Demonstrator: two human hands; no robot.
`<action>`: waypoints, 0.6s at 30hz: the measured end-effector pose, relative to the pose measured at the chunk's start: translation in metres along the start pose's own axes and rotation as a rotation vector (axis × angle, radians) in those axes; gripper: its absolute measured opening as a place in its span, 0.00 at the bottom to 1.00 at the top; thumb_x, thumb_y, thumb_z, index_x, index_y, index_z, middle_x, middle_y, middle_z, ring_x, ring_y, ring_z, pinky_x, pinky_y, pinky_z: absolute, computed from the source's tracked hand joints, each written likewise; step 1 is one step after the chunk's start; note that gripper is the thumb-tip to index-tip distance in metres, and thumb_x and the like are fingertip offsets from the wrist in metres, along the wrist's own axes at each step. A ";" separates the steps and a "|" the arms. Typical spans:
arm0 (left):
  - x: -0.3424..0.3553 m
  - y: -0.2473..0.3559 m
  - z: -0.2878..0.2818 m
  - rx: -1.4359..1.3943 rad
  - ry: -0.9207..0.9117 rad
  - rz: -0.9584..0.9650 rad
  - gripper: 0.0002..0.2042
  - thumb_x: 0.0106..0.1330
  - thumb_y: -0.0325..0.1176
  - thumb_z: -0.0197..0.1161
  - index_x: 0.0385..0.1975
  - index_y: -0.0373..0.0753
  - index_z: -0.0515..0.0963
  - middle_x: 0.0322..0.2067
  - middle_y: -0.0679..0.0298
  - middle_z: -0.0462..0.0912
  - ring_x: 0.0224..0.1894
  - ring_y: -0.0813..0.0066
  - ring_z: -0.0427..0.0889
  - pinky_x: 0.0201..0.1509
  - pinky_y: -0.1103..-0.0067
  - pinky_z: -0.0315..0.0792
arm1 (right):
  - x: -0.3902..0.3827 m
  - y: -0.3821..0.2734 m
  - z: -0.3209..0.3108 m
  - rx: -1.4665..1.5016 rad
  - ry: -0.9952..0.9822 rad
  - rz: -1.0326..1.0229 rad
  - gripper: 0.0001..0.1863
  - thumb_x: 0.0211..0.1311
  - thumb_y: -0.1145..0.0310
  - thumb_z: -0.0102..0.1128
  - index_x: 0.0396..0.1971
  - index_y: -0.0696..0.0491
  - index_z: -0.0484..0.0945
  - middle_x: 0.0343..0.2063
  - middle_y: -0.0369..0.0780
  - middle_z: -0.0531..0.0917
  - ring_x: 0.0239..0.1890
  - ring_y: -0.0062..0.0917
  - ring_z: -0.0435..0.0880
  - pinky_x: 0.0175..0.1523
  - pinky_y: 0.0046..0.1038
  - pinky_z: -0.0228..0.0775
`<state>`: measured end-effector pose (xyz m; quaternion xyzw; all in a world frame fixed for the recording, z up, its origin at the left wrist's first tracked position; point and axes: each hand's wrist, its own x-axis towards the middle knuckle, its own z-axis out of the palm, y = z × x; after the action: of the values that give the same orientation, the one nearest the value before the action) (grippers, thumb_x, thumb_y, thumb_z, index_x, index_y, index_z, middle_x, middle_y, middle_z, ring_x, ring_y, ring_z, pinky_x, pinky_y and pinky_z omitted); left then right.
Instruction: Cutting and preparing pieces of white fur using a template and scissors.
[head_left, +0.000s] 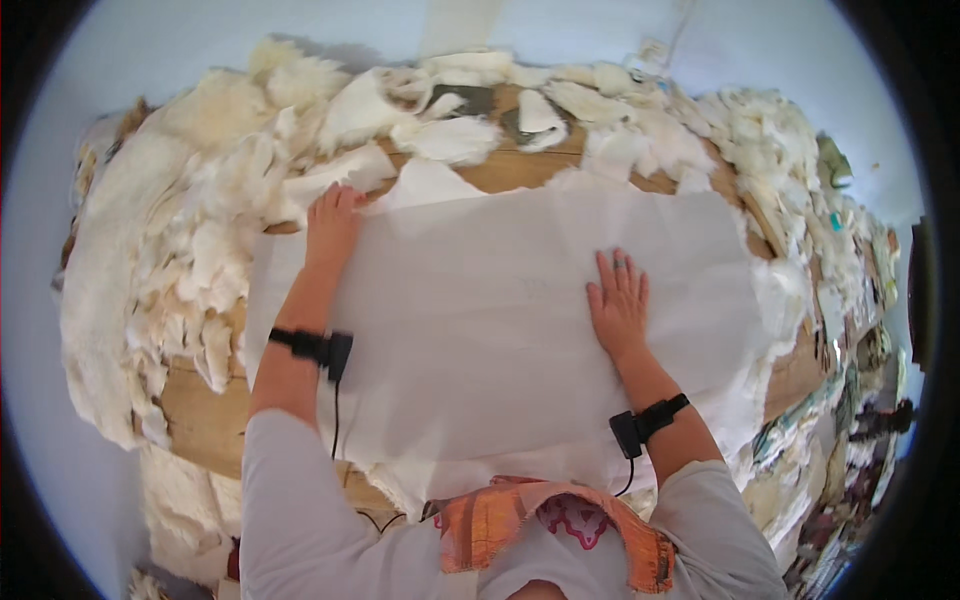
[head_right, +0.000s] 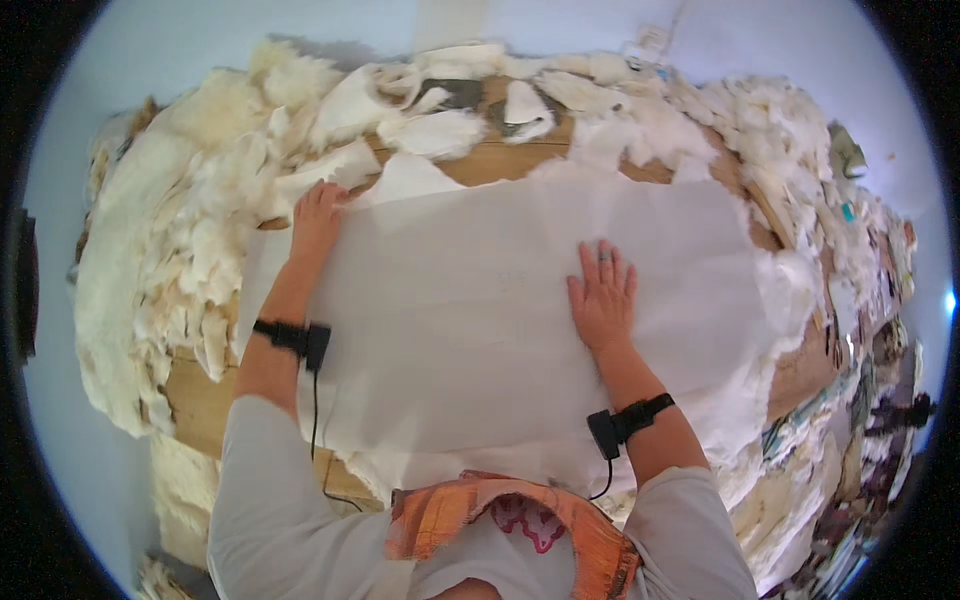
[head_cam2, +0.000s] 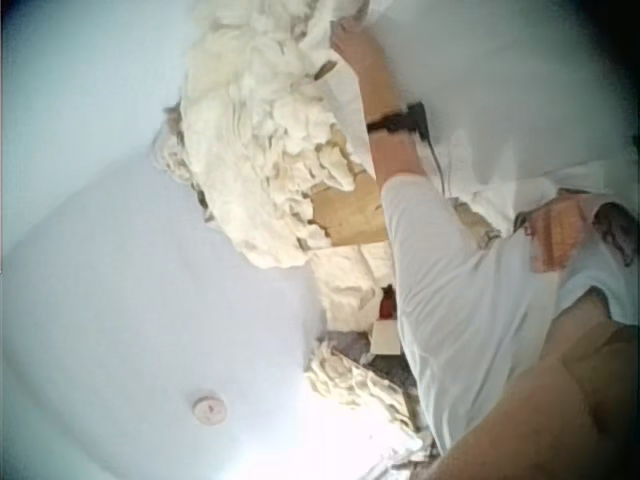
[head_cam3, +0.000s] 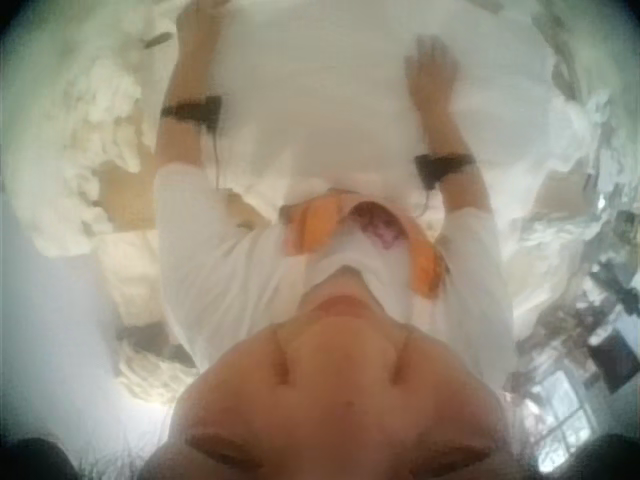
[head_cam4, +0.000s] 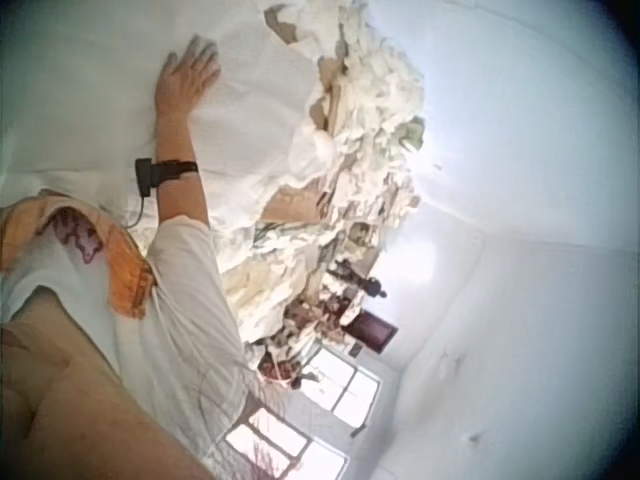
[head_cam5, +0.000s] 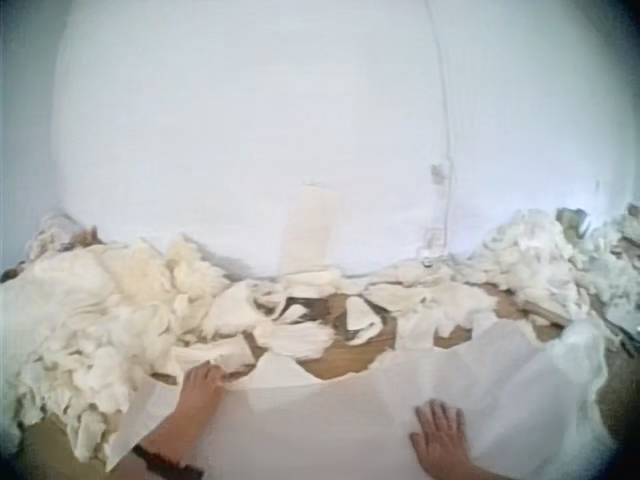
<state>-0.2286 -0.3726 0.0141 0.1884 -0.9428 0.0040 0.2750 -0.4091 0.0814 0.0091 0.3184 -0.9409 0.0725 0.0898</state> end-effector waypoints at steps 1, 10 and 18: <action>-0.003 0.023 -0.001 -0.123 -0.075 0.076 0.21 0.61 0.36 0.63 0.55 0.45 0.73 0.58 0.60 0.72 0.65 0.58 0.66 0.68 0.58 0.57 | -0.001 0.001 -0.003 0.007 -0.010 -0.002 0.31 0.71 0.52 0.44 0.71 0.43 0.58 0.71 0.45 0.59 0.74 0.39 0.53 0.75 0.48 0.35; -0.049 0.118 -0.037 -0.058 -0.527 0.052 0.34 0.70 0.46 0.54 0.74 0.46 0.51 0.74 0.58 0.51 0.76 0.60 0.46 0.76 0.57 0.41 | -0.002 0.003 0.001 0.091 0.047 0.015 0.30 0.71 0.51 0.44 0.70 0.43 0.59 0.70 0.45 0.60 0.73 0.39 0.54 0.75 0.50 0.36; -0.091 0.212 -0.051 -0.038 -0.583 0.218 0.36 0.70 0.45 0.54 0.74 0.45 0.48 0.74 0.57 0.48 0.76 0.57 0.44 0.76 0.54 0.37 | -0.027 0.052 -0.004 0.166 0.114 -0.091 0.28 0.71 0.53 0.45 0.68 0.43 0.63 0.68 0.45 0.65 0.71 0.38 0.58 0.74 0.50 0.43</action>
<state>-0.2070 -0.1373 0.0306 0.0740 -0.9965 -0.0385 -0.0056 -0.4194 0.1392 0.0029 0.3624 -0.9097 0.1639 0.1195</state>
